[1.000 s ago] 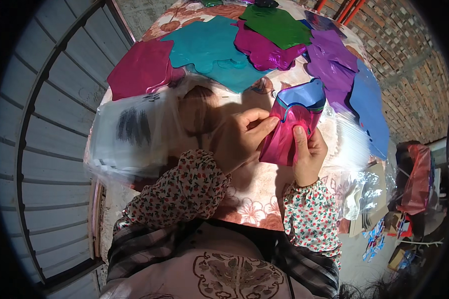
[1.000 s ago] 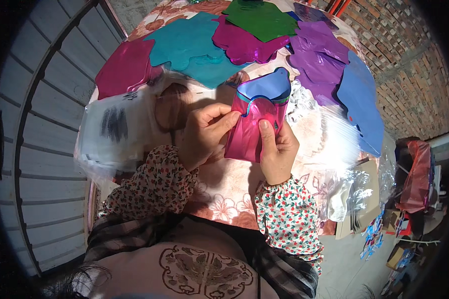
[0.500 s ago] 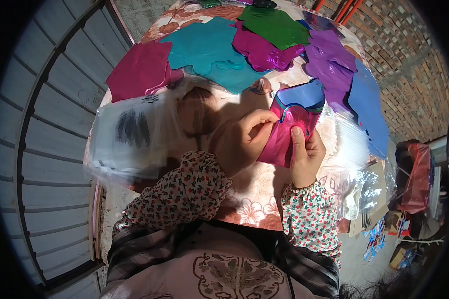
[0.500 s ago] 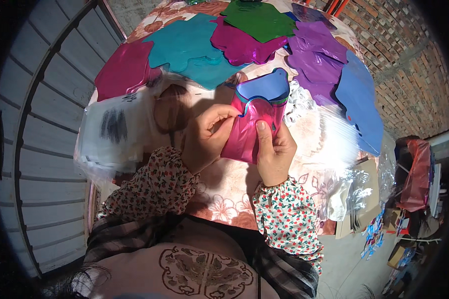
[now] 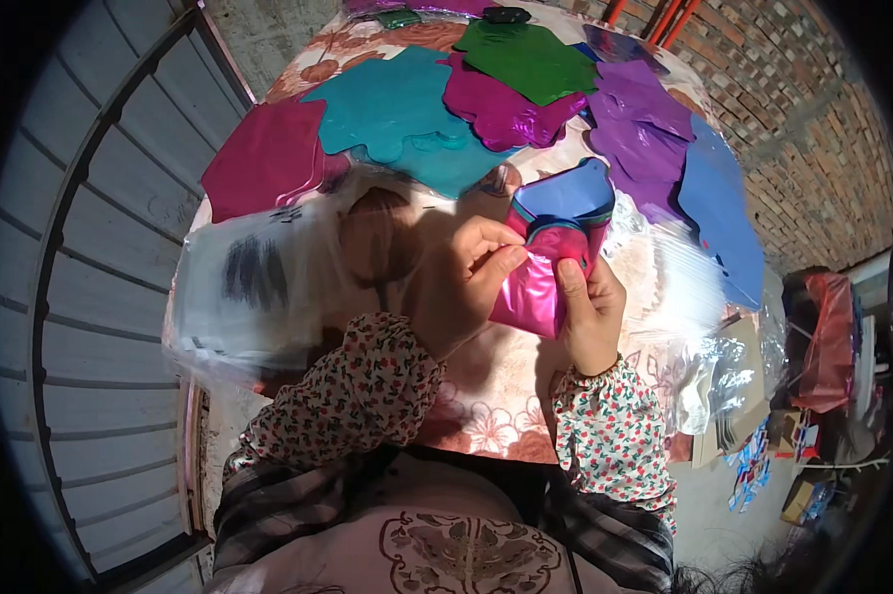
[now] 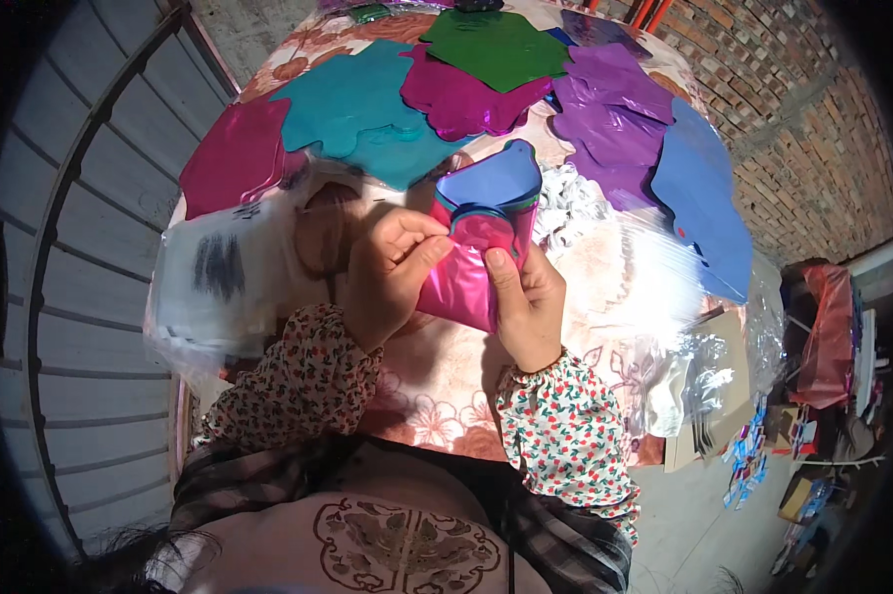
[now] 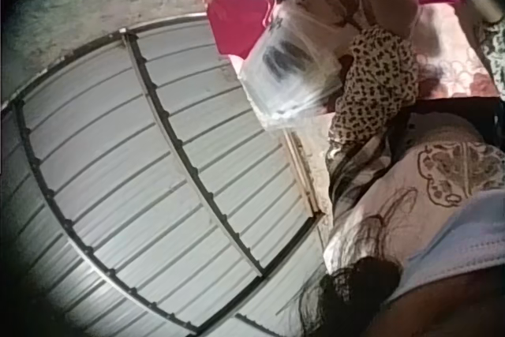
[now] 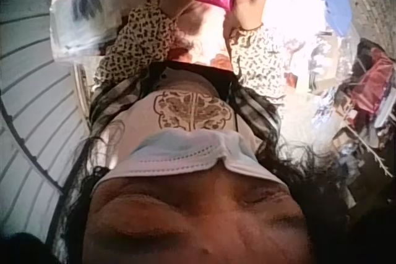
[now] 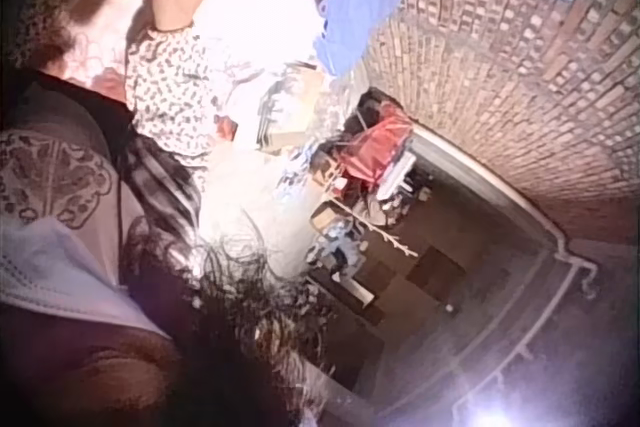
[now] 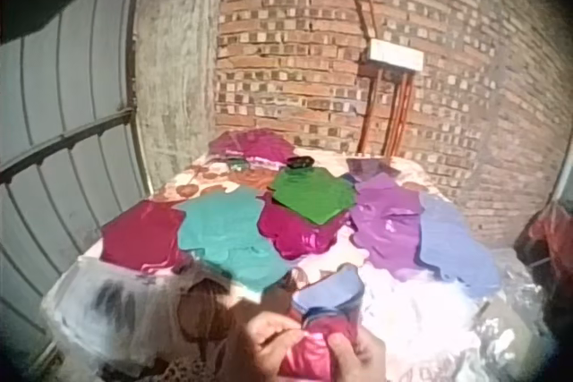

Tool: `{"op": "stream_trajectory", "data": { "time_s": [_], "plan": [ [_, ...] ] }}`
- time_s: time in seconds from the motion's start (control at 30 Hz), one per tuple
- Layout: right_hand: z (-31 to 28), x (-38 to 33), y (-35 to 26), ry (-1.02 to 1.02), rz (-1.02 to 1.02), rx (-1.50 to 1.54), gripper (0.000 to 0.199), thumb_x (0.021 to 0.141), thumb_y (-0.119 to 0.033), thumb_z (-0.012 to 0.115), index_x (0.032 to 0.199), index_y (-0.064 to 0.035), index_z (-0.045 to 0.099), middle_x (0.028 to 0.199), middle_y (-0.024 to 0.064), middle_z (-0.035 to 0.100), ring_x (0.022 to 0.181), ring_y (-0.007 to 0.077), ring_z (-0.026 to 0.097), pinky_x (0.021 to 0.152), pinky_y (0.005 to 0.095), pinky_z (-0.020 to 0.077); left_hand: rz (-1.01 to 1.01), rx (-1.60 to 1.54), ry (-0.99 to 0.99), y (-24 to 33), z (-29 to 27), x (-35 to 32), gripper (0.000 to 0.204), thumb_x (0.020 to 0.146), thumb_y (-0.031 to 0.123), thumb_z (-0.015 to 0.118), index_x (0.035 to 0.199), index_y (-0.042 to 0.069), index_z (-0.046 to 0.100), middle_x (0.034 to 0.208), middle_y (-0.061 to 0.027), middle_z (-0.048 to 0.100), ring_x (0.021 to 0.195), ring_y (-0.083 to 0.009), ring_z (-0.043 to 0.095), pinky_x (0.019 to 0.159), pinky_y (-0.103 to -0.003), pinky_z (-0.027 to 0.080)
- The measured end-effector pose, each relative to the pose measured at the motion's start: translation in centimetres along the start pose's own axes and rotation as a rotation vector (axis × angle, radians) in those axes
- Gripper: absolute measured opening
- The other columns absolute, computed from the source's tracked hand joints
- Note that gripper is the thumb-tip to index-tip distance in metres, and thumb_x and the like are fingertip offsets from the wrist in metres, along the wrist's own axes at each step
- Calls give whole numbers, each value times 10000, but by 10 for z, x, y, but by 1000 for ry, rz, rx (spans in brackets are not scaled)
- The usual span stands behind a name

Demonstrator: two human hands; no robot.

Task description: The recorder is folding and sorting colorful foil pouches at a workspace.

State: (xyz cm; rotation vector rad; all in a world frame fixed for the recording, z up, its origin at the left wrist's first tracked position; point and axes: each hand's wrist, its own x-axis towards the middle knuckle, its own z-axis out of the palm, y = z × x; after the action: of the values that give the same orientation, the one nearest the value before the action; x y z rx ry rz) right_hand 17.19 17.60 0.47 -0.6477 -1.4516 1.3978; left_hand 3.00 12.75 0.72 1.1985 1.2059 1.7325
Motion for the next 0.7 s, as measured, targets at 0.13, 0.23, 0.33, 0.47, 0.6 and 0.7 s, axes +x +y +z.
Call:
{"op": "stream_trajectory", "data": {
  "time_s": [0.13, 0.23, 0.33, 0.47, 0.6, 0.7],
  "plan": [
    [1, 3, 0, 10, 23, 106, 199, 927, -139, 540, 1039, 8, 616, 889, 9, 633, 786, 52, 537, 701, 200, 431, -51, -171, 7, 6, -1, 7, 183, 872, 10, 560, 1044, -47, 536, 943, -87, 635, 826, -108, 607, 742, -227, 490],
    [-5, 4, 2, -11, 28, 65, 189, 917, -117, 553, 1042, 11, 617, 885, 10, 641, 777, 50, 542, 692, 201, 437, -167, -219, -103, -2, -5, 11, 201, 901, 69, 541, 1068, -41, 553, 962, -73, 632, 827, -101, 597, 746, -229, 486],
    [-12, 7, -4, -79, 90, 31, 196, 910, -93, 555, 1058, 24, 608, 911, 26, 643, 801, 70, 563, 740, 216, 445, -279, -266, -156, -3, -9, 11, 218, 894, 116, 556, 1040, -46, 572, 902, -91, 642, 766, -104, 594, 692, -235, 482],
    [-17, 8, -7, -154, 168, -39, 197, 900, -75, 563, 1061, 29, 608, 928, 36, 648, 819, 80, 576, 767, 221, 447, -247, 52, -250, -9, -17, 10, 227, 913, 142, 538, 1034, -42, 592, 909, -53, 638, 786, -85, 582, 693, -226, 476],
    [-21, 10, -2, -187, 250, 23, 179, 890, -67, 576, 1038, 22, 621, 918, 38, 654, 812, 75, 578, 755, 215, 448, -254, 116, -254, -12, -17, 7, 229, 922, 143, 531, 1044, -40, 597, 908, -27, 633, 792, -69, 573, 689, -213, 468],
    [-21, 11, -2, -197, 316, 147, 149, 883, -64, 585, 999, 14, 635, 901, 36, 656, 804, 69, 578, 744, 213, 447, -315, 3, -235, -9, -17, 8, 230, 917, 142, 539, 1044, -40, 600, 897, -27, 634, 776, -65, 571, 677, -208, 464]
  ]
}}
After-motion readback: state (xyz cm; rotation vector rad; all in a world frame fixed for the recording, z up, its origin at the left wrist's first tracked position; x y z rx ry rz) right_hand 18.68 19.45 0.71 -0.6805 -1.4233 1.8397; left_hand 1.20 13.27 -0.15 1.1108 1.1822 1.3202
